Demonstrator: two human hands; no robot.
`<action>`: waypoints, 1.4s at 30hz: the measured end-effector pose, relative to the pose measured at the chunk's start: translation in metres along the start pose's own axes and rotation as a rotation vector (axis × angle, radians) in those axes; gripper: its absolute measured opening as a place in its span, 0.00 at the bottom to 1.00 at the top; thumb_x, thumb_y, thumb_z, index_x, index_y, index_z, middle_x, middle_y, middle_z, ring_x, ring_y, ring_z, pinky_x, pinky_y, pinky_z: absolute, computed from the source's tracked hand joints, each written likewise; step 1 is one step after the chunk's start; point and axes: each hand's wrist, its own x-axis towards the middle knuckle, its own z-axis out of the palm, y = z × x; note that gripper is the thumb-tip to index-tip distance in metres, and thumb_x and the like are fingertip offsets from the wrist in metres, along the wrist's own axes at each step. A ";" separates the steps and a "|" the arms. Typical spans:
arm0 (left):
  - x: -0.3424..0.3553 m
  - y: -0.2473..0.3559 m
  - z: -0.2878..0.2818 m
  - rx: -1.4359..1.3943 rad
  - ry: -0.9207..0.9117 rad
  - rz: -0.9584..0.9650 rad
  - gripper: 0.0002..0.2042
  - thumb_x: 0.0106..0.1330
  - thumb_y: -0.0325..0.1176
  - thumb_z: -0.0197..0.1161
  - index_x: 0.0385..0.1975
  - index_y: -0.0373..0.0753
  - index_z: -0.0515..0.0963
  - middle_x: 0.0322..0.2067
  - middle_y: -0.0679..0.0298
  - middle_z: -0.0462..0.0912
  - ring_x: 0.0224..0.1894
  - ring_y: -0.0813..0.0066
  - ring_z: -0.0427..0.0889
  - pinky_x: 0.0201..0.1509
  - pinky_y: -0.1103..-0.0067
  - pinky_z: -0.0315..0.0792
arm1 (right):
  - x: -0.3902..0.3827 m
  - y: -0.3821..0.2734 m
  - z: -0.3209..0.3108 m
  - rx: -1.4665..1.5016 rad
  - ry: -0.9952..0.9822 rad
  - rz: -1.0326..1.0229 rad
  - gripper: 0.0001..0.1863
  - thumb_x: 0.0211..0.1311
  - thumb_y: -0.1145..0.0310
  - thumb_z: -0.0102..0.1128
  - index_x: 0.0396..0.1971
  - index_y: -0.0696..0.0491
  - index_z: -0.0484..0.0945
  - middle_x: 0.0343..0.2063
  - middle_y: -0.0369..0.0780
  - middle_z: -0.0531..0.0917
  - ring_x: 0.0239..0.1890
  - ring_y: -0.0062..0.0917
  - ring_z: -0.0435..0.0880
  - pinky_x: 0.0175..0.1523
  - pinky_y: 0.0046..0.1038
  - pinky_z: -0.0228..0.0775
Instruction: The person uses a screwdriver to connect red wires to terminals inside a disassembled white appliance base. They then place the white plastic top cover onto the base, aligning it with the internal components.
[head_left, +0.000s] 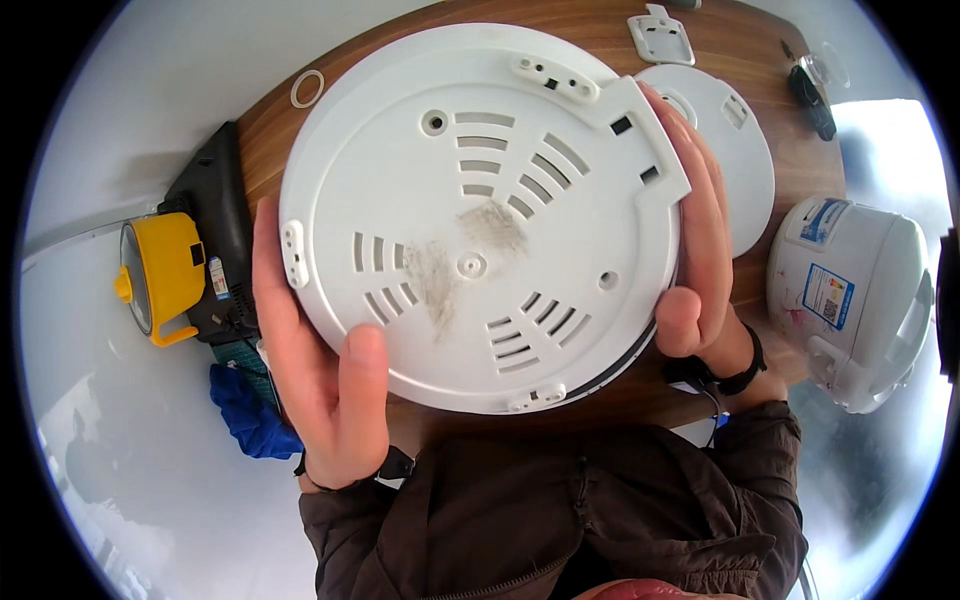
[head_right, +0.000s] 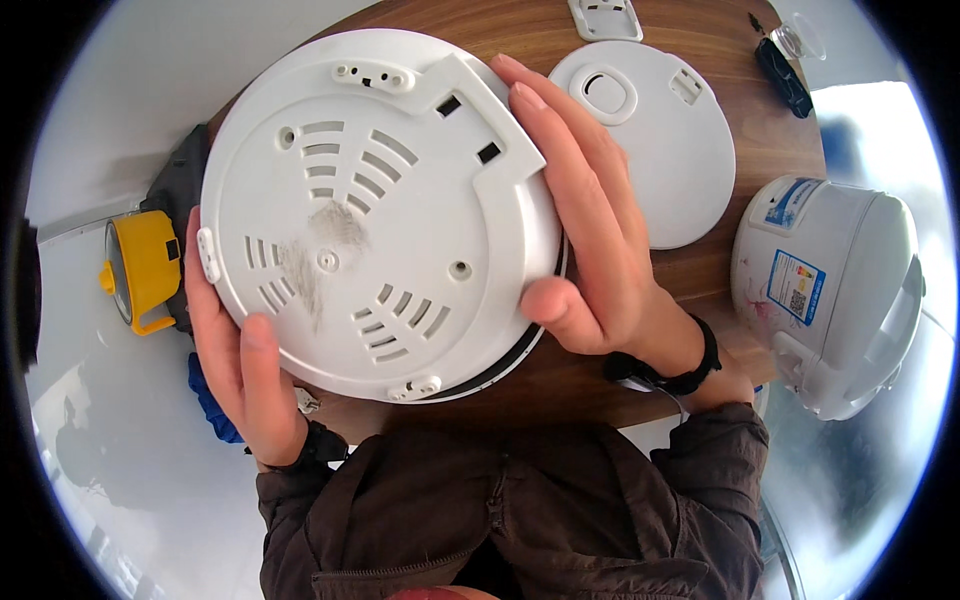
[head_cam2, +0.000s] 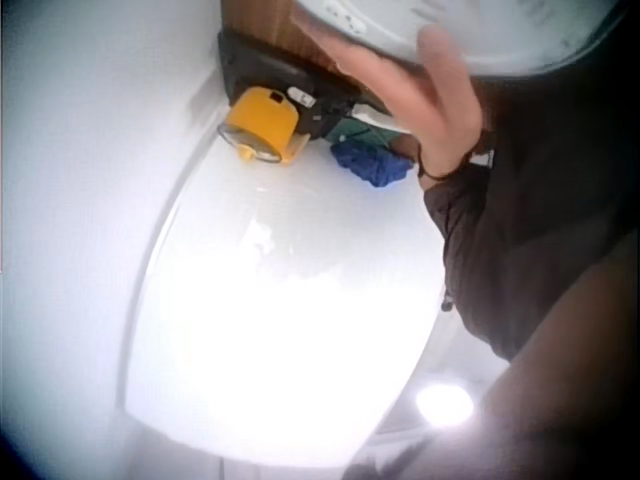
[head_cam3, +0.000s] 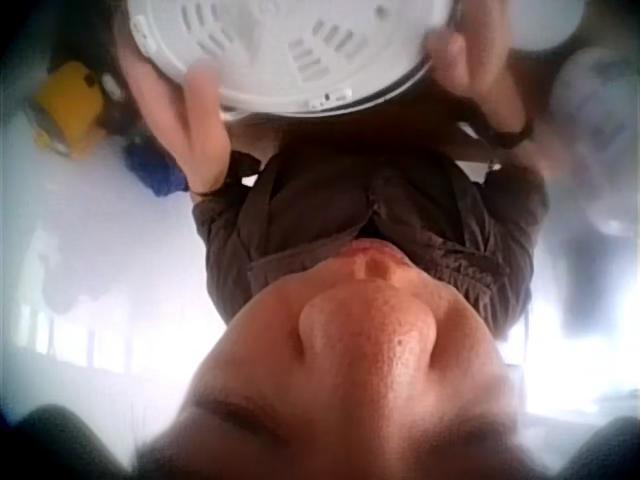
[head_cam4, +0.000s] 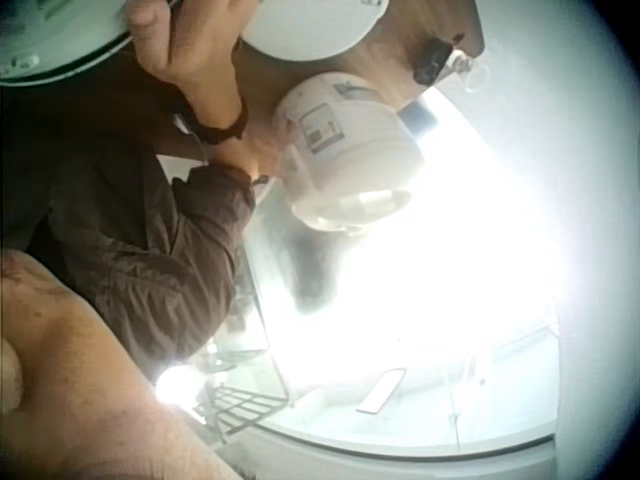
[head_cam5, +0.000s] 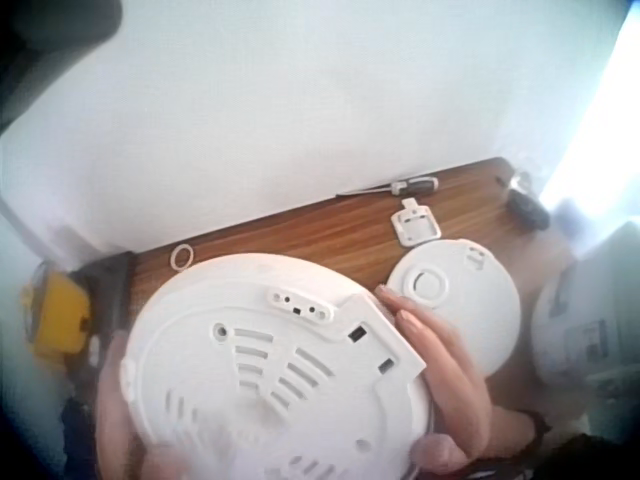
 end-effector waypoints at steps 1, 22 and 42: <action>0.001 -0.001 0.000 0.015 0.015 -0.024 0.40 0.72 0.42 0.57 0.77 0.28 0.48 0.72 0.48 0.63 0.72 0.61 0.65 0.75 0.69 0.57 | 0.002 0.000 -0.001 0.009 -0.006 -0.002 0.50 0.76 0.34 0.36 0.69 0.73 0.61 0.69 0.64 0.65 0.69 0.50 0.70 0.72 0.41 0.60; 0.033 0.005 0.019 -0.468 0.280 -0.357 0.22 0.79 0.47 0.50 0.61 0.38 0.76 0.52 0.58 0.85 0.47 0.71 0.87 0.49 0.76 0.83 | 0.028 -0.009 0.003 0.609 0.126 0.150 0.25 0.81 0.58 0.47 0.64 0.61 0.73 0.58 0.49 0.79 0.60 0.38 0.78 0.64 0.35 0.70; 0.013 0.001 0.030 -0.176 0.196 -0.076 0.26 0.78 0.36 0.50 0.71 0.28 0.65 0.61 0.50 0.78 0.60 0.65 0.81 0.63 0.73 0.75 | 0.027 0.010 -0.011 0.139 -0.047 -0.028 0.31 0.76 0.53 0.42 0.66 0.62 0.71 0.66 0.52 0.72 0.65 0.44 0.74 0.68 0.38 0.65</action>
